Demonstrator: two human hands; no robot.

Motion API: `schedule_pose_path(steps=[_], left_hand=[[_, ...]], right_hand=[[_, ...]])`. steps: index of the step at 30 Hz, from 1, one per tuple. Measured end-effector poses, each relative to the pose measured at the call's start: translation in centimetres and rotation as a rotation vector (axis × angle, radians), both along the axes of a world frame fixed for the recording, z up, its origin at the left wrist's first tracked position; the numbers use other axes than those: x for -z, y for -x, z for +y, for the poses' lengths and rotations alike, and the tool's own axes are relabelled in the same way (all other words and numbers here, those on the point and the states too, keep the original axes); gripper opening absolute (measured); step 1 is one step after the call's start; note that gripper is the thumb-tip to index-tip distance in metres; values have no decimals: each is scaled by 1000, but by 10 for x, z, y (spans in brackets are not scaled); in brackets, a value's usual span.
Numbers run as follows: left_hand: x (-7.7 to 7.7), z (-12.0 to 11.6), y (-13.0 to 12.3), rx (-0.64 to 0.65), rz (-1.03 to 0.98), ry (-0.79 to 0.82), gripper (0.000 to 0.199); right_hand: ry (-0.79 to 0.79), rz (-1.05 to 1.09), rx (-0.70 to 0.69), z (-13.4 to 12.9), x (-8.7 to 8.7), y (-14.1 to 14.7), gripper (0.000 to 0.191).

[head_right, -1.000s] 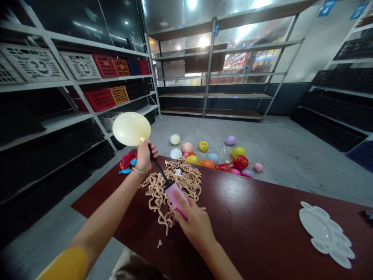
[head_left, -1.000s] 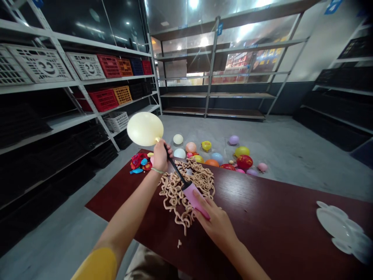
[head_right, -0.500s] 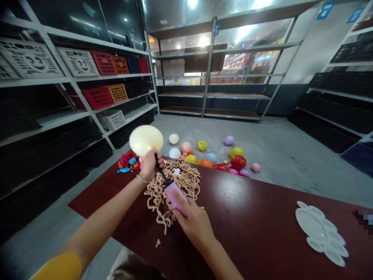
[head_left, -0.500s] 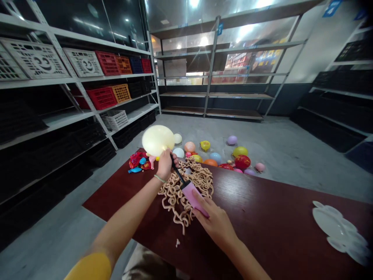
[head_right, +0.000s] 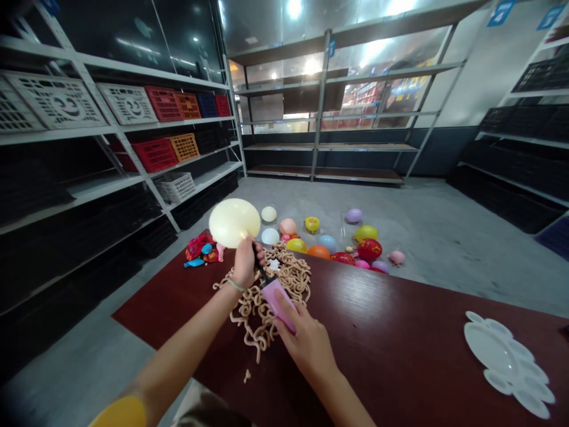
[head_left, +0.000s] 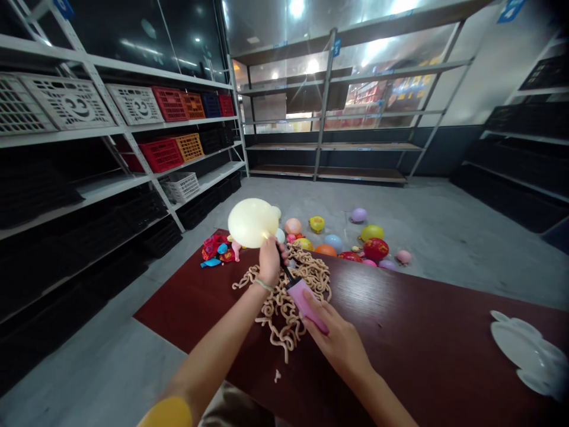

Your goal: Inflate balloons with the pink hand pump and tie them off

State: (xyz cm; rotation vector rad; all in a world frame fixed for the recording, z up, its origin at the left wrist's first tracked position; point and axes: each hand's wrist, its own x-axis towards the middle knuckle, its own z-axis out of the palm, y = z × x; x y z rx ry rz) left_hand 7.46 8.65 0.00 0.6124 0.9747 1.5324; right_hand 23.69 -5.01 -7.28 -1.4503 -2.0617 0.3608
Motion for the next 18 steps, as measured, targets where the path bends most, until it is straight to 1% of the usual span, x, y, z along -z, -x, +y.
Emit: schedule_pose_path(steps=[2,3,5,6,8,11,13,15,16,18], left_hand=[[12,-12,-11,50,44,-26,25],[15,-15,-12,78,67,-30,26],[15,-14,-6,121,120,-36,27],[12,-11,1,127,144,-41,26],[1,1,20,103,169,-55,24],[-20,23,50,27,174,-54,18],[-31,34,65,-27,184,-36,17],[-38,41,71,-86,177,-43,16],[-39,43,70,-110,157,-50,16],[-37,40,61,-134,94,-47,16]], right_hand=[[18,39,-17,-1,-3,0,53],[27,50,-27,-1,-5,1,53],[35,59,-39,-2,-7,4,53],[34,54,-40,-3,-7,6,54],[27,21,-44,-4,-7,9,56],[12,-56,-55,-5,-6,11,57],[1,-93,-68,-5,-4,11,56],[-9,-118,-68,-5,-2,9,55],[-11,-127,-63,-4,-2,9,55],[-8,-129,-42,-3,0,6,54]])
